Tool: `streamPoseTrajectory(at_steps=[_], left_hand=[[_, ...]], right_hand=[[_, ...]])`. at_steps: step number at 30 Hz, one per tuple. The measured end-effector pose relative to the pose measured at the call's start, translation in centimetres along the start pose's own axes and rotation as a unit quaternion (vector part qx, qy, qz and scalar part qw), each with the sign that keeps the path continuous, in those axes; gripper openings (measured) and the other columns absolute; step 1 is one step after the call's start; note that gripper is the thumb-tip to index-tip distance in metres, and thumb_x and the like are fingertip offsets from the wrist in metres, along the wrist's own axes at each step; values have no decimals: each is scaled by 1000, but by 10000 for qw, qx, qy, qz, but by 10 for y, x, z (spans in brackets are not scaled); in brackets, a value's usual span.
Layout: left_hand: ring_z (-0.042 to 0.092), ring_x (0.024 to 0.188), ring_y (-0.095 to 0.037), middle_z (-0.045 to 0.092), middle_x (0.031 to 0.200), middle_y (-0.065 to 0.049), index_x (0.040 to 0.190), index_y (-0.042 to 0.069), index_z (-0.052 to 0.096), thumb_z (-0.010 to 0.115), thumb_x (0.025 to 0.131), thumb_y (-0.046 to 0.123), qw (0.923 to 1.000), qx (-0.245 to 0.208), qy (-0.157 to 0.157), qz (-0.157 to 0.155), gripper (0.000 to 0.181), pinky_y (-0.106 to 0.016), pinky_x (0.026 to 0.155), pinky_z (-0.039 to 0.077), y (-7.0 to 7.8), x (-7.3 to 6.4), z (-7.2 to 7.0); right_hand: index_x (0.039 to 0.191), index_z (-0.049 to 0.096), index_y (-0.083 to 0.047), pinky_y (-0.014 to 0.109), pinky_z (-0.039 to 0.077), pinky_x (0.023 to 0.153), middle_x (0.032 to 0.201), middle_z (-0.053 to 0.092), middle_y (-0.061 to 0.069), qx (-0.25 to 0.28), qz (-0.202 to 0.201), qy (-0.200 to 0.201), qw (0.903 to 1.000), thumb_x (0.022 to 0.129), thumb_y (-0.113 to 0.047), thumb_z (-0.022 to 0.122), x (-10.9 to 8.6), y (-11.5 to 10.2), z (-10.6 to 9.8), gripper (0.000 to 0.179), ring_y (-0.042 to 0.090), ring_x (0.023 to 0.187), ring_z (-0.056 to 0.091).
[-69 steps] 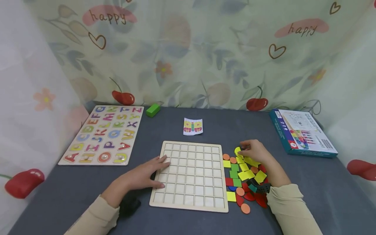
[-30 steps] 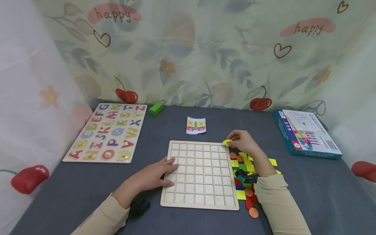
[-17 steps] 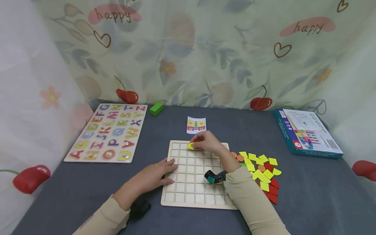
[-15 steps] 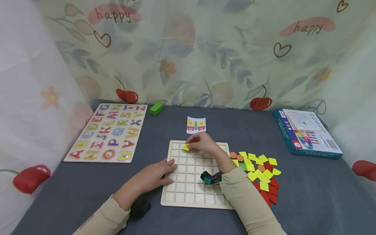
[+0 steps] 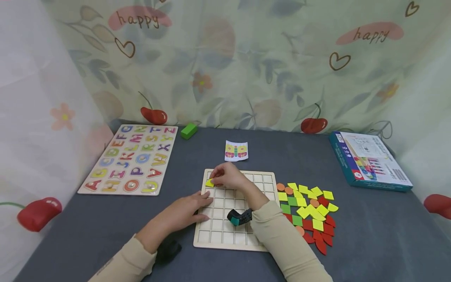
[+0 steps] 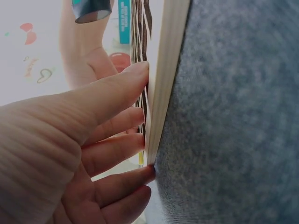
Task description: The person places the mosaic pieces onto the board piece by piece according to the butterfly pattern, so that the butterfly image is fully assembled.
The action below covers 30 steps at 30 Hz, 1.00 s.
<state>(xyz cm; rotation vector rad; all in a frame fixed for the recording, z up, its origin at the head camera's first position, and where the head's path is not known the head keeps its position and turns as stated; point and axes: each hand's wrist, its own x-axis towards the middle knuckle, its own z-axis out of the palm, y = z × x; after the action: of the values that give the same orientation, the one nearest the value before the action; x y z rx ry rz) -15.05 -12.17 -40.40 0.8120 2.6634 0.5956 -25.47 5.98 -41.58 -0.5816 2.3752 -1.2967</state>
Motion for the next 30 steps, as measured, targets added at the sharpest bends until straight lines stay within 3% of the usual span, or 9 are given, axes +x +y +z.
streamPoseTrajectory(at_steps=[10, 16, 30], left_hand=[[35, 136, -35, 43, 144, -11, 133, 7, 52, 66, 86, 29, 10000, -21, -36, 50, 53, -50, 106, 36, 0, 2, 2], [35, 135, -38, 44, 143, -14, 132, 5, 53, 66, 86, 26, 10000, -45, 21, 54, 52, -51, 105, 37, 0, 0, 2], [36, 134, -38, 44, 142, -16, 131, 4, 53, 66, 86, 25, 9999, -26, 67, 108, 51, -52, 104, 37, -1, 0, 1]], right_hand=[[92, 70, -2, 17, 46, 62, 84, 68, 8, -469, -368, -299, 9978, 86, -6, 65, -3, 5, -6, 10, 6, 69, 55], [98, 71, -3, 17, 45, 66, 91, 64, 9, -844, -737, -226, 9935, 86, -8, 65, -6, 6, -4, 14, 8, 74, 53], [99, 72, -3, 20, 50, 70, 98, 68, 10, -556, -417, 137, 9975, 86, -8, 65, -10, 5, -1, 15, 13, 83, 61]])
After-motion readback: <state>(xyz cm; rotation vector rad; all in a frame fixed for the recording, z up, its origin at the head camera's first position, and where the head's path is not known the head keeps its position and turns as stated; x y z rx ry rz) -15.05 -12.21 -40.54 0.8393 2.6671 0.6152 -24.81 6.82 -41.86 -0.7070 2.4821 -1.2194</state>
